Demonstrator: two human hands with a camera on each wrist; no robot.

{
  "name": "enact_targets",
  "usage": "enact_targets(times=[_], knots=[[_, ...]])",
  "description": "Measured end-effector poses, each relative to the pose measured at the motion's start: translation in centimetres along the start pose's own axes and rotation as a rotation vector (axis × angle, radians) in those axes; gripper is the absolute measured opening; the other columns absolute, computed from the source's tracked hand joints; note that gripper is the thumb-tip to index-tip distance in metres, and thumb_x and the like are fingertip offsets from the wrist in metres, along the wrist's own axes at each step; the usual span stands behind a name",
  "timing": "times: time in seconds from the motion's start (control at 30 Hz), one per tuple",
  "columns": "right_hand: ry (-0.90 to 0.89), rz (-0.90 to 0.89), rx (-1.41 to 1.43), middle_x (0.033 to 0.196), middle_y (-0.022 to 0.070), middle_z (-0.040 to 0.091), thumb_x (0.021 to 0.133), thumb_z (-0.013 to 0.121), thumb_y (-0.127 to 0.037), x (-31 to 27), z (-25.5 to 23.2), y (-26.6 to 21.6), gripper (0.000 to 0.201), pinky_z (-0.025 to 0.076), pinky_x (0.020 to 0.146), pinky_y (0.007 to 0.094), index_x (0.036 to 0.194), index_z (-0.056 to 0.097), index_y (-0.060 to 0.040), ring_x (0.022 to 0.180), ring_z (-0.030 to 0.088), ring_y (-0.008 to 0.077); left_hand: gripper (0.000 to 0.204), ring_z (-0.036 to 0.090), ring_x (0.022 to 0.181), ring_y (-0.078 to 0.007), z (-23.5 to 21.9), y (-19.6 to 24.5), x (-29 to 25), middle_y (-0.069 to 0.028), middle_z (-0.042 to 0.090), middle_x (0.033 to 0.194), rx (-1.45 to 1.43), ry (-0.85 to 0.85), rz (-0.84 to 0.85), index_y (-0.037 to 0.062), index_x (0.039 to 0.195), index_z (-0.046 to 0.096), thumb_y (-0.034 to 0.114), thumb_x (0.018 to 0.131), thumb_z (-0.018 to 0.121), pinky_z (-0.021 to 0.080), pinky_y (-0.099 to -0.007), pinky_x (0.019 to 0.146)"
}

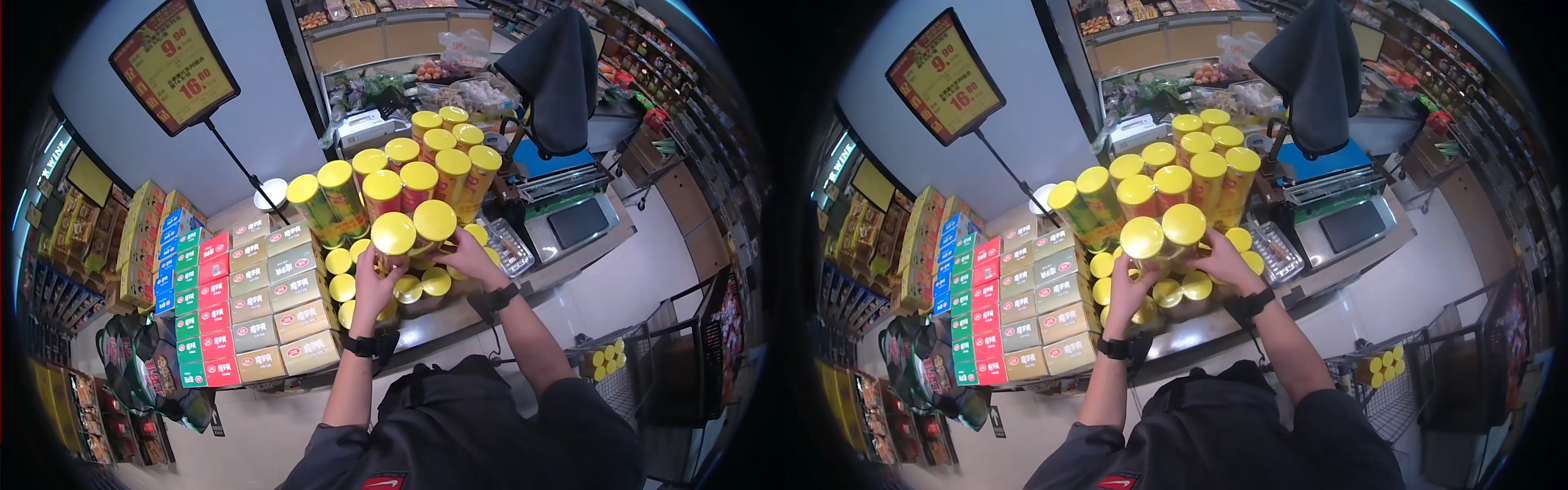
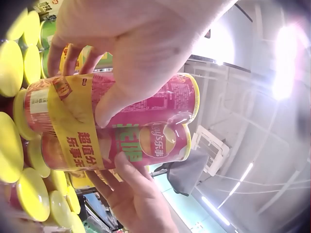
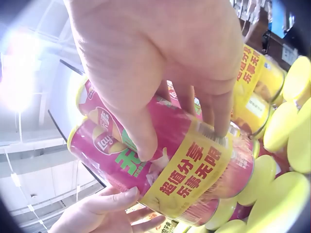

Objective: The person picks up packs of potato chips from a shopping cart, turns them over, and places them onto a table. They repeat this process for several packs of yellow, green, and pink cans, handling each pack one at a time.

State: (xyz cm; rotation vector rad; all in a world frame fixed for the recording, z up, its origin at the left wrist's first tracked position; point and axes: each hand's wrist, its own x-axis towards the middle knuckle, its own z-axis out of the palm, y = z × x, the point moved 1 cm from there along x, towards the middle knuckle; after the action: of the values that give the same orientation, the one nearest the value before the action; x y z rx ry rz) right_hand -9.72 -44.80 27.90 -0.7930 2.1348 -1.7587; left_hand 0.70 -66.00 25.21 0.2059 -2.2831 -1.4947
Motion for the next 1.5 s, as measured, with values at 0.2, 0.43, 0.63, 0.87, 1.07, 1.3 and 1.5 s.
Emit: enact_targets(times=[0.2,0.43,0.63,0.87,1.07,1.3,1.5], knots=[[0.049,0.056,0.098,0.132,0.0134,0.061,0.075,0.083,-0.010,0.2,0.4,1.1,0.074,0.047,0.103,0.0359,0.140,0.049,-0.0010,0.122,0.058,0.0228,0.078,0.056,0.116,-0.0341,0.6,-0.4,0.5,-0.0195,0.054,0.123,-0.026,-0.020,-0.034,0.0058,0.145,0.044,0.015,0.076,0.081,0.046,-0.0416,0.099],[0.104,0.018,0.117,0.134,0.0128,0.058,0.076,0.082,-0.009,-0.1,0.8,1.7,0.074,0.048,0.103,0.0358,0.141,0.048,-0.0004,0.122,0.058,0.0232,0.081,0.055,0.119,-0.0384,0.3,0.1,0.9,-0.0220,0.054,0.127,0.033,-0.055,0.027,0.0085,0.149,0.039,0.015,0.079,0.079,0.045,-0.0431,0.101],[0.112,0.045,0.160,0.138,0.0132,0.055,0.080,0.081,-0.012,-0.4,1.3,2.4,0.077,0.045,0.107,0.0364,0.145,0.041,-0.0001,0.126,0.055,0.0230,0.082,0.054,0.122,-0.0386,0.2,-0.4,0.1,-0.0236,0.051,0.135,-0.003,-0.099,0.003,0.0088,0.156,0.028,0.011,0.086,0.071,0.045,-0.0427,0.103],[0.194,0.003,0.127,0.151,0.0147,0.042,0.086,0.079,-0.019,-2.4,0.7,1.8,0.088,0.042,0.109,0.0391,0.155,0.027,-0.0026,0.134,0.048,0.0259,0.071,0.052,0.124,-0.0328,-1.1,1.3,-2.6,-0.0225,0.048,0.137,0.095,-0.017,-0.021,0.0025,0.151,0.033,0.016,0.091,0.069,0.051,-0.0398,0.095],[0.304,0.144,0.182,0.154,0.0147,0.041,0.088,0.077,-0.017,-7.6,-0.3,2.0,0.085,0.041,0.110,0.0384,0.156,0.027,-0.0037,0.139,0.044,0.0266,0.038,0.059,0.089,-0.0113,0.3,7.5,-4.5,-0.0047,0.063,0.102,-0.216,-0.116,-0.091,0.0007,0.127,0.057,0.008,0.092,0.068,0.050,-0.0266,0.080],[0.418,0.245,0.279,0.146,0.0121,0.049,0.092,0.072,-0.010,-17.4,-3.7,3.8,0.067,0.042,0.109,0.0352,0.149,0.039,-0.0023,0.133,0.050,0.0218,0.028,0.061,0.080,-0.0083,9.3,9.4,-7.0,-0.0032,0.067,0.091,-0.295,-0.557,-0.033,0.0015,0.120,0.064,0.008,0.093,0.068,0.051,-0.0243,0.075],[0.603,0.301,0.342,0.134,0.0098,0.060,0.094,0.069,-0.015,-27.5,-9.9,4.2,0.047,0.046,0.105,0.0346,0.136,0.055,0.0010,0.125,0.057,0.0208,0.028,0.061,0.081,-0.0090,18.0,14.0,-10.3,-0.0030,0.067,0.091,-0.272,-0.850,-0.027,0.0016,0.121,0.064,0.008,0.094,0.067,0.051,-0.0248,0.075]])
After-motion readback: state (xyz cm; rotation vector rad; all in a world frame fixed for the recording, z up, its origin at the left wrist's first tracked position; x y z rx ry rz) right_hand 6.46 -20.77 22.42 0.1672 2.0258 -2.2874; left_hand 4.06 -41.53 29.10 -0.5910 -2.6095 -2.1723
